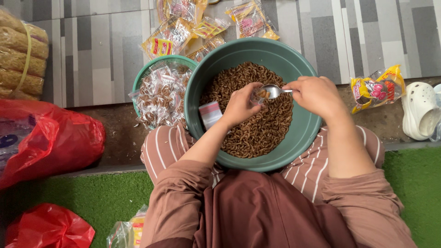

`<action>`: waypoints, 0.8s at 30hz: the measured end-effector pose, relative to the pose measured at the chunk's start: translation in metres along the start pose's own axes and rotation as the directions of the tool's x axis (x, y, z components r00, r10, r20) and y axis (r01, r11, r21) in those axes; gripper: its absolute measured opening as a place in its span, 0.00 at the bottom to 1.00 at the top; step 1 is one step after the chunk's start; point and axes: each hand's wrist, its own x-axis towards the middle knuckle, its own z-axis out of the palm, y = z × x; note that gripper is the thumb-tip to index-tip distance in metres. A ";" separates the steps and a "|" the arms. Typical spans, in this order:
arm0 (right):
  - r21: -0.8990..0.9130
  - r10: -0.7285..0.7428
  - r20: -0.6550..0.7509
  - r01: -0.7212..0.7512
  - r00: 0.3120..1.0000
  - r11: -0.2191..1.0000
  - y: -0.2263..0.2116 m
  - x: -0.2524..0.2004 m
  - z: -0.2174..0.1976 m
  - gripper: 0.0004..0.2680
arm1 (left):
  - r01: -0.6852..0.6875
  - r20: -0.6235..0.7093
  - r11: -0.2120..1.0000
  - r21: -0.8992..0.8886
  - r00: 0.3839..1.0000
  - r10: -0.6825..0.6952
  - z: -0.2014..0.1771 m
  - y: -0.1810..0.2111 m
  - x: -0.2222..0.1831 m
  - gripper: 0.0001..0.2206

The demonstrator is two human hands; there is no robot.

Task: The person scoops brown snack pieces from a large green basin into small clear plastic bags using a metal spoon, then seals each bag and places it into a green basket. The process is repeated continuously throughout the clip.

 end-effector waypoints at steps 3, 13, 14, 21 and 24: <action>-0.001 -0.022 -0.016 0.022 1.000 1.000 0.002 0.001 -0.003 0.10 | -0.113 -0.046 0.985 0.130 0.992 0.120 0.002 -0.001 0.001 0.31; 0.229 -0.061 0.080 0.041 0.995 0.973 0.016 0.005 -0.006 0.12 | 0.007 0.027 0.997 -0.075 1.000 -0.005 0.004 -0.008 0.004 0.28; 0.276 -0.078 0.070 0.056 0.994 0.960 0.016 0.005 -0.007 0.12 | 0.019 0.011 0.973 -0.230 1.000 -0.017 0.003 -0.011 0.006 0.27; 0.347 0.220 0.149 -0.259 0.964 0.901 0.027 -0.003 -0.018 0.13 | 0.098 0.054 0.351 -0.931 0.989 -0.135 -0.035 -0.028 0.021 0.16; 0.221 0.241 0.202 -0.284 0.949 0.933 0.041 0.006 0.001 0.13 | 0.041 0.035 0.065 -0.997 0.995 -0.097 -0.047 -0.027 0.020 0.17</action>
